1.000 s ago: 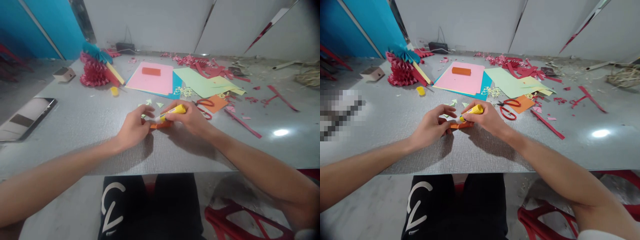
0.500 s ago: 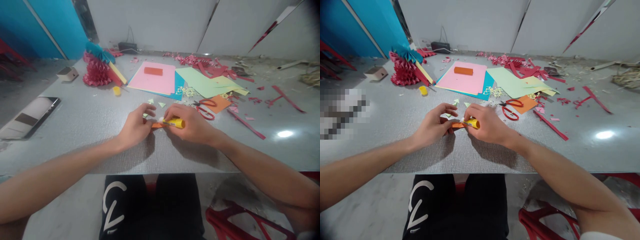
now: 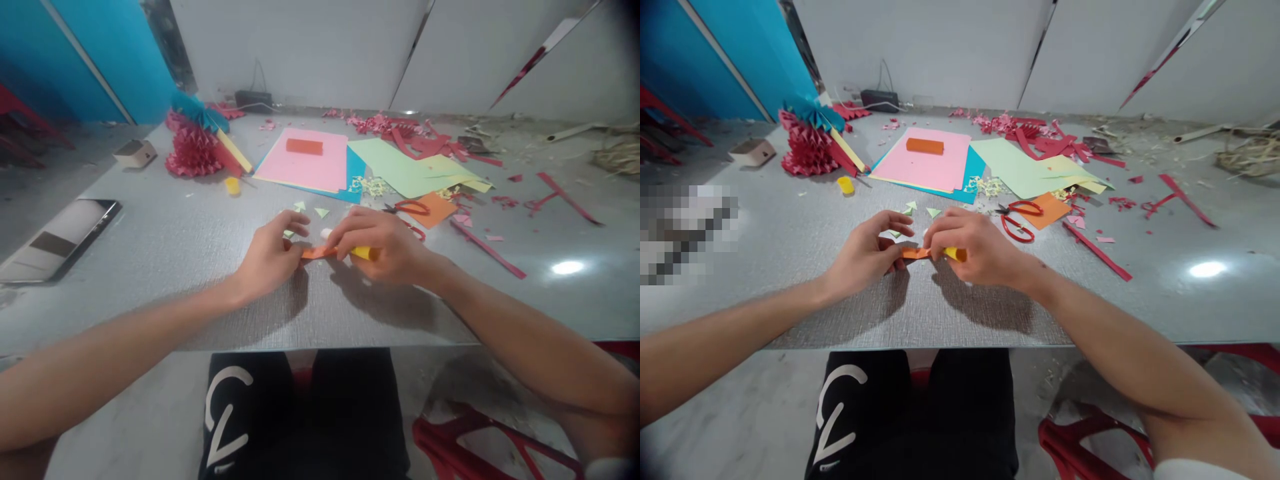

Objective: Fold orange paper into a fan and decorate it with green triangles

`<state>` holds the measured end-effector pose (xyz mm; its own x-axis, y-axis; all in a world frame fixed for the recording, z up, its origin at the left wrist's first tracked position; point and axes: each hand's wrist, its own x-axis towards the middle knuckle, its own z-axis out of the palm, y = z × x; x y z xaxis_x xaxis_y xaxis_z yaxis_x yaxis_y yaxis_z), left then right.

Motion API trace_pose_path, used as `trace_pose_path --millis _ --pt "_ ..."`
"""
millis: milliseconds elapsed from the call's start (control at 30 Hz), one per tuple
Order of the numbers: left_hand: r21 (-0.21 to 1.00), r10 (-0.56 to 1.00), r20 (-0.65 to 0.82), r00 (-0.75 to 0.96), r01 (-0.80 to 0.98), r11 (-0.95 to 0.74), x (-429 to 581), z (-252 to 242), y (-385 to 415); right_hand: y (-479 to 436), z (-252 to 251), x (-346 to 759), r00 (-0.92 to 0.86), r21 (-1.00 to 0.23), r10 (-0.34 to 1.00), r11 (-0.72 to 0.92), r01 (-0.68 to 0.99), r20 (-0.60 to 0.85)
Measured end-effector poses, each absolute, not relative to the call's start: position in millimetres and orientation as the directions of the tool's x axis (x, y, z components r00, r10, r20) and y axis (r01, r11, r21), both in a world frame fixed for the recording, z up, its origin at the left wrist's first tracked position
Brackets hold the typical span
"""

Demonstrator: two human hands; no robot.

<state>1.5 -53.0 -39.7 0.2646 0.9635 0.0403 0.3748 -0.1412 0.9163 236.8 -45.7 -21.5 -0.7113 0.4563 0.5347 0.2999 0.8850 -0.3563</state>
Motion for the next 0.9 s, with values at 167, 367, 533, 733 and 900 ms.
trace_pose_path --millis 167,367,533,733,900 --pt "0.915 0.966 0.055 0.252 0.376 -0.15 3 -40 -53 -47 -22 235 -0.84 -0.254 0.402 0.911 0.326 0.364" --pt "0.908 0.964 0.063 0.26 0.386 -0.163 2 -40 -52 -43 -13 245 -0.794 -0.173 0.445 0.895 0.411 0.414" --pt "0.907 0.961 0.061 0.268 0.388 -0.166 1 -38 -53 -34 -13 252 -0.381 -0.634 0.756 0.654 0.412 0.532" --pt "0.908 0.961 0.125 0.247 0.363 -0.211 1 -39 -51 -12 -32 258 -0.198 -0.968 0.959 0.228 0.103 0.205" --pt "0.889 0.955 0.181 0.236 0.376 -0.262 0 -44 -48 -6 -36 257 -0.202 -0.992 0.979 -0.01 -0.122 0.015"
